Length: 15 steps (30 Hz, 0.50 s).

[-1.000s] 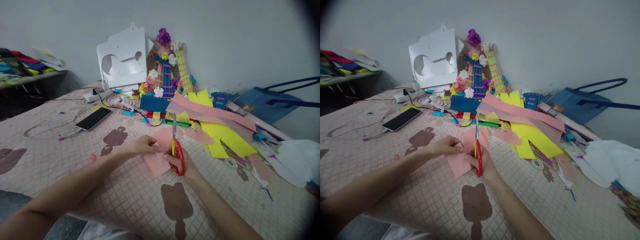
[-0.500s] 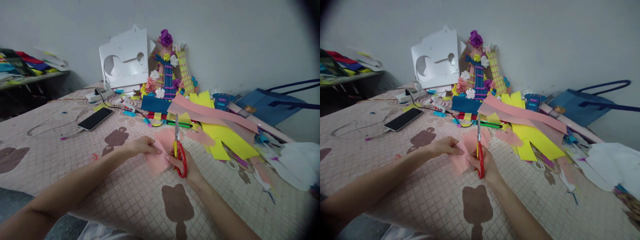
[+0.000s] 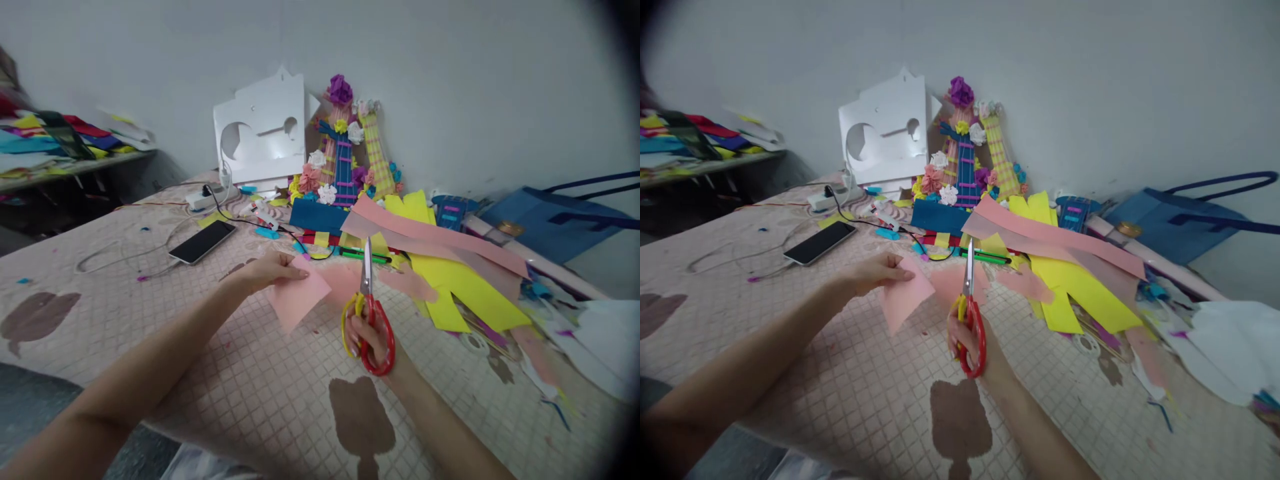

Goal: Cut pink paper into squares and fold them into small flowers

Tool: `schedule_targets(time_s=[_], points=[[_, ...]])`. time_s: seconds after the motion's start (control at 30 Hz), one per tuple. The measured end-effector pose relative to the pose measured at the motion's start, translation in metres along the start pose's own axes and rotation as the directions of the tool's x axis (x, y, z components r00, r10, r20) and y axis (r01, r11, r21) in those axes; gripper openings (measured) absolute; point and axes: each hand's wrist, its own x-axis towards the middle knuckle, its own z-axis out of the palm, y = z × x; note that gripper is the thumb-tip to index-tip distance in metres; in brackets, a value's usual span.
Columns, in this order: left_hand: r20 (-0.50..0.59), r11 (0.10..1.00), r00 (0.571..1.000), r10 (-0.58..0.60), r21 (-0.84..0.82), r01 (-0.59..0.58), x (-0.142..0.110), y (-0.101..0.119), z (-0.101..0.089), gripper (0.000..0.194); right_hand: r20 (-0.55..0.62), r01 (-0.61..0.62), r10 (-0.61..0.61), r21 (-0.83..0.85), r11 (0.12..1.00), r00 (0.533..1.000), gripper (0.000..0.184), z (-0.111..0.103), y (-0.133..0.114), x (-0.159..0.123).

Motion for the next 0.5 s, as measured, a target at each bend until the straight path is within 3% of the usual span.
schedule_targets(time_s=[0.13,0.23,0.37,0.5], points=[[-0.003,0.997,0.998,0.064,-0.05,-0.064,-0.002,0.001,-0.012,0.025,0.298,-0.128,0.063,0.203,0.971,0.953,0.058,0.012,-0.004,-0.008],[0.016,0.993,0.995,0.095,-0.076,-0.093,0.0,-0.003,-0.02,0.028,0.434,-0.229,0.092,0.275,0.934,0.896,0.068,0.02,-0.006,-0.016],[0.005,0.987,0.993,0.122,-0.106,-0.121,0.005,-0.009,-0.03,0.031,0.529,-0.353,0.138,0.33,0.876,0.837,0.075,0.024,-0.003,-0.023],[-0.027,0.981,0.992,0.124,-0.145,-0.127,0.01,-0.013,-0.039,0.032,0.573,-0.405,0.143,0.361,0.84,0.807,0.074,0.025,0.0,-0.026]])
